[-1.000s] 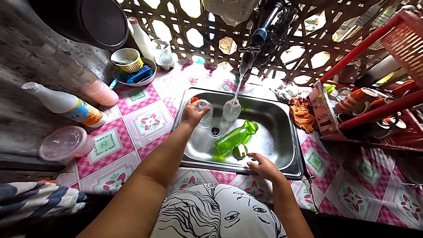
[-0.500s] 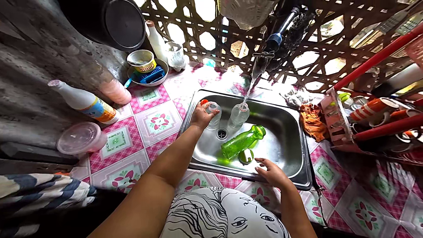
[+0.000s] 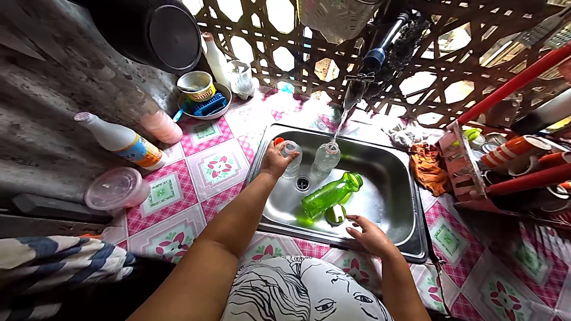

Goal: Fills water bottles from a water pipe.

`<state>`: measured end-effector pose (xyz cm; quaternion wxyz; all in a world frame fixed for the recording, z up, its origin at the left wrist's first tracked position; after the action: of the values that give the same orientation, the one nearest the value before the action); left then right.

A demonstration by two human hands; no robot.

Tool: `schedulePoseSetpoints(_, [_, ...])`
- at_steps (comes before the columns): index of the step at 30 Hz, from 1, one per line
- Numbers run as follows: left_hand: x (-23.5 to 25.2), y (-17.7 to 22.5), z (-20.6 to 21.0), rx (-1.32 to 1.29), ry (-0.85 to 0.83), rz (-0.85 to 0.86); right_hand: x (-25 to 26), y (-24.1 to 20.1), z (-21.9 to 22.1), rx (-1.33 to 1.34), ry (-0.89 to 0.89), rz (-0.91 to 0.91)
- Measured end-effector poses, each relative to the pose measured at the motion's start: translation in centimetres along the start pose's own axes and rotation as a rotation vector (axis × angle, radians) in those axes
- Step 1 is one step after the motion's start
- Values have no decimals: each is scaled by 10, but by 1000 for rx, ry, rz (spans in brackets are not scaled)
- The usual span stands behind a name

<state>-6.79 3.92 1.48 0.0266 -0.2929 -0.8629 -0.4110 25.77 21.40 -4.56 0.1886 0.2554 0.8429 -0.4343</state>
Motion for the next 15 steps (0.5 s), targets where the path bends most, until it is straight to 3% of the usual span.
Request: schedulePoseSetpoints(15, [-1,-3,1,8,-26,-15,-2,-1,-1,-23,2,17])
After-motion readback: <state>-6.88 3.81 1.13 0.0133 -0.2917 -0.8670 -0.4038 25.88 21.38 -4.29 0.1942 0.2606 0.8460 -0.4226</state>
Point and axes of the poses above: each hand's wrist, its own x-axis towards the middle knuckle, its own z-axis out of the palm, y = z × x, the point moved 8 cm from there along x, towards the middle knuckle, and after that the axes turned 1 degree about -y, right-handed, at the moved point
